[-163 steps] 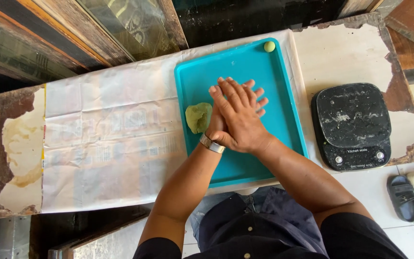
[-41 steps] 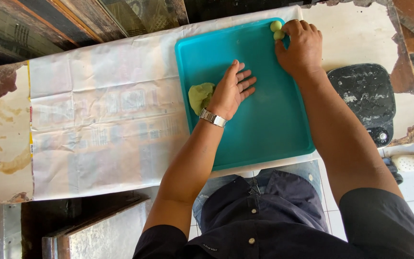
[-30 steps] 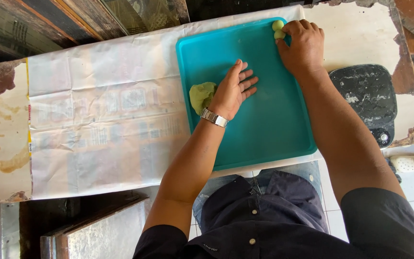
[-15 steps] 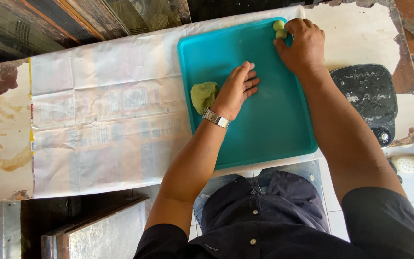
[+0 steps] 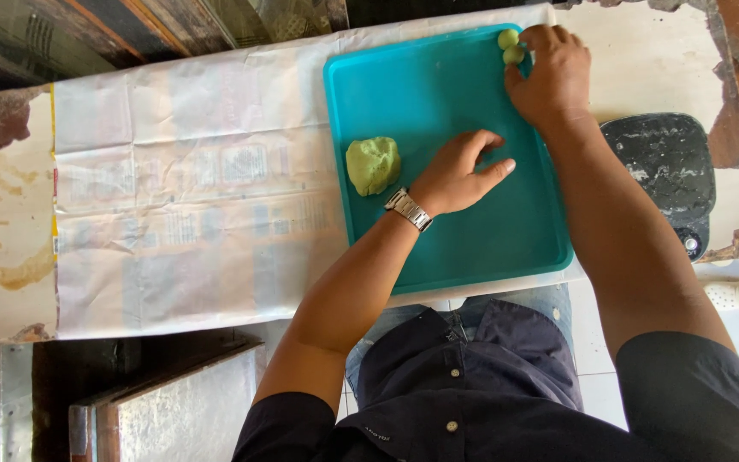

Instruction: Pinching off small pieces of green dough and rolling them into small spheres before placing them on a tray.

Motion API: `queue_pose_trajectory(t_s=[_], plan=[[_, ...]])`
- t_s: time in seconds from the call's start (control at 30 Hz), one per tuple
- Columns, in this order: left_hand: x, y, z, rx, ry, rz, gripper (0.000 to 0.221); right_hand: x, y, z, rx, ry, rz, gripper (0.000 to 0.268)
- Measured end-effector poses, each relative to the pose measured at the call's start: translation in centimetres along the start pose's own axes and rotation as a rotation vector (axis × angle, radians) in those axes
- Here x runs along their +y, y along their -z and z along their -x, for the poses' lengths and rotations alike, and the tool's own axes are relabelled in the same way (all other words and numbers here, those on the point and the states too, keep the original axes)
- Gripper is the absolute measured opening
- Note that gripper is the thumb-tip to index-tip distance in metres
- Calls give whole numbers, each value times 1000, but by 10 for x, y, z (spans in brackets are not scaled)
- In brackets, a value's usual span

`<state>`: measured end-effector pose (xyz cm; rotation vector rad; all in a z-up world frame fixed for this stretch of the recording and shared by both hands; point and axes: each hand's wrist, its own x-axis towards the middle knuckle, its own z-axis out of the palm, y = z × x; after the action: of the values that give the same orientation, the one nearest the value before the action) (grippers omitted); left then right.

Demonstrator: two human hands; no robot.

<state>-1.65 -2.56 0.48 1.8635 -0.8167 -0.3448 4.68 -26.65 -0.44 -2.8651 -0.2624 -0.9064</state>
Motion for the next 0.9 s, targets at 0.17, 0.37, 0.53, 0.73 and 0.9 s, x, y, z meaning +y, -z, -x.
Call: queue_pose_trajectory(t_s=[0.17,0.37,0.53,0.73,0.9], plan=[[-13,-16,-7,28,-212,-210,36,-65,39,-22,41,154,-307,31],[-9,-28,3,-22,-261,-280,65,-215,122,-35,-614,261,-572,54],[-5,-24,-5,-36,-251,-278,64,-219,82,-27,-702,327,-263,67],[-7,-27,-4,-64,-222,-249,64,-209,57,-17,-696,350,-194,48],[-16,-19,9,-63,-179,-229,64,-207,43,-18,-682,361,-263,31]])
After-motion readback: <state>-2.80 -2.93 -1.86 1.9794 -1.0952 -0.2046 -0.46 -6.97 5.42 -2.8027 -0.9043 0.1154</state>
